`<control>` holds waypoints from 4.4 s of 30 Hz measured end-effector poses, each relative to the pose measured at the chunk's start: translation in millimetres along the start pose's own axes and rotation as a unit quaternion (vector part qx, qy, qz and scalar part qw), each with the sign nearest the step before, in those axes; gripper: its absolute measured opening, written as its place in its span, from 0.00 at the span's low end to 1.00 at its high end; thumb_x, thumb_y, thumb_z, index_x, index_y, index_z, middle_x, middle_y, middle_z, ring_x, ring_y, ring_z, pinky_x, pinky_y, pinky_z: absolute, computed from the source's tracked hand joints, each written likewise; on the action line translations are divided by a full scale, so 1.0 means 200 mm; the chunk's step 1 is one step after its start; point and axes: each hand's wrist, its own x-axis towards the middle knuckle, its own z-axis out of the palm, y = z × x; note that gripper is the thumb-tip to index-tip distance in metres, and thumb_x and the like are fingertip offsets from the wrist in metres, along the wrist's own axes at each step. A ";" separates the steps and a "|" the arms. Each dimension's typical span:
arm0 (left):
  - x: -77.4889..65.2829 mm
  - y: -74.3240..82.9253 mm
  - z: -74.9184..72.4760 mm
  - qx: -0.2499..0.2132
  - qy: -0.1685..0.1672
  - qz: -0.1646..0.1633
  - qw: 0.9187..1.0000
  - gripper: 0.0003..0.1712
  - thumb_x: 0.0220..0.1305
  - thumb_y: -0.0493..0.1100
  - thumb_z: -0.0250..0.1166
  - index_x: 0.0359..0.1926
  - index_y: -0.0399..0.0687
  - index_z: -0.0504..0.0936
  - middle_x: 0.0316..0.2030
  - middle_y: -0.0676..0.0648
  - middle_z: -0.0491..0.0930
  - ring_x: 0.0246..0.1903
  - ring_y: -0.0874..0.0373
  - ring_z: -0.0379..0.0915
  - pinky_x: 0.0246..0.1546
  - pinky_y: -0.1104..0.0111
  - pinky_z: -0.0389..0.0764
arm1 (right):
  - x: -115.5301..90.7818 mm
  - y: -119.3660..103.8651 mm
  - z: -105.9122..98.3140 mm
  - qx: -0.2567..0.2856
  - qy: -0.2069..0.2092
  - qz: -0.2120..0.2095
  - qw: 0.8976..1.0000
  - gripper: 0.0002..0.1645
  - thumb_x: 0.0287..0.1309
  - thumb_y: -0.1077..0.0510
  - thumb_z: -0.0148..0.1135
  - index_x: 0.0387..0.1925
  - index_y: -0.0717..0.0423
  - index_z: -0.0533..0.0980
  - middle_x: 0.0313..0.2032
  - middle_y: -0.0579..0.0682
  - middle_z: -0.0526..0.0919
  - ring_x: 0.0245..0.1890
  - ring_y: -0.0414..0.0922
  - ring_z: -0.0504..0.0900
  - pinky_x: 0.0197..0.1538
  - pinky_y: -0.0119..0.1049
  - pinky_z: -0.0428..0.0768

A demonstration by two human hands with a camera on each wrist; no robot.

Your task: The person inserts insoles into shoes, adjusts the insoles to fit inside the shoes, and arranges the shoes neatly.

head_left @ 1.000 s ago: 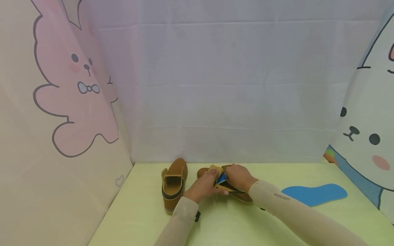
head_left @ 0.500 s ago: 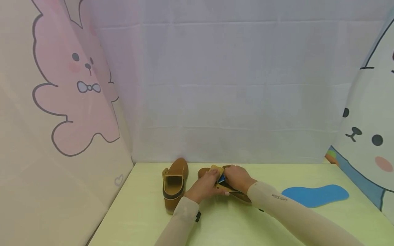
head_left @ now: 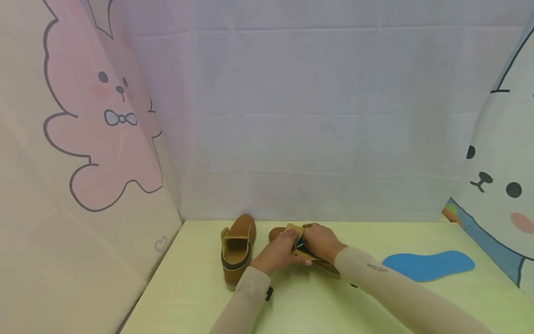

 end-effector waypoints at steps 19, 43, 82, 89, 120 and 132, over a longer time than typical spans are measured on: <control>0.00 0.00 0.01 -0.018 -0.002 -0.008 1.000 0.47 0.43 0.77 0.57 0.55 0.49 0.69 0.59 0.50 0.66 0.58 0.57 0.63 0.65 0.56 0.53 | 0.02 0.01 0.04 0.034 0.018 -0.023 0.999 0.04 0.57 0.58 0.62 0.33 0.52 0.81 0.30 0.48 0.82 0.35 0.47 0.80 0.38 0.42 0.79; -0.01 0.00 0.01 0.004 0.007 0.003 1.000 0.50 0.45 0.77 0.56 0.61 0.49 0.67 0.61 0.46 0.65 0.59 0.56 0.62 0.63 0.57 0.57 | 0.03 -0.02 0.05 0.095 0.021 0.080 0.992 0.06 0.52 0.59 0.65 0.26 0.55 0.75 0.22 0.47 0.74 0.21 0.42 0.72 0.24 0.38 0.72; 0.00 -0.01 0.02 -0.009 0.009 0.006 1.000 0.44 0.44 0.77 0.57 0.51 0.49 0.71 0.56 0.49 0.68 0.54 0.58 0.66 0.64 0.56 0.56 | 0.02 -0.02 0.06 0.115 -0.010 0.066 0.991 0.04 0.53 0.59 0.65 0.28 0.56 0.80 0.42 0.57 0.81 0.41 0.54 0.80 0.46 0.44 0.78; 0.00 0.00 0.01 -0.018 0.003 0.004 1.000 0.46 0.44 0.77 0.56 0.54 0.48 0.70 0.58 0.49 0.67 0.55 0.57 0.66 0.64 0.56 0.55 | 0.01 -0.02 0.05 0.099 0.001 0.037 0.994 0.10 0.55 0.58 0.64 0.21 0.50 0.74 0.17 0.41 0.72 0.24 0.42 0.75 0.30 0.37 0.73; 0.00 0.01 0.01 -0.028 -0.002 -0.003 1.000 0.39 0.44 0.77 0.57 0.43 0.50 0.71 0.53 0.50 0.69 0.46 0.59 0.70 0.64 0.55 0.56 | -0.03 0.01 0.02 0.066 -0.076 -0.023 0.995 0.18 0.50 0.68 0.63 0.13 0.48 0.69 0.14 0.39 0.70 0.17 0.37 0.65 0.26 0.35 0.67; 0.00 0.00 0.00 -0.025 -0.010 -0.013 1.000 0.46 0.45 0.77 0.57 0.53 0.46 0.70 0.61 0.45 0.66 0.59 0.53 0.63 0.64 0.57 0.55 | -0.06 0.06 -0.10 0.089 -0.146 -0.027 0.985 0.15 0.50 0.67 0.64 0.16 0.46 0.77 0.15 0.39 0.73 0.18 0.38 0.67 0.26 0.34 0.68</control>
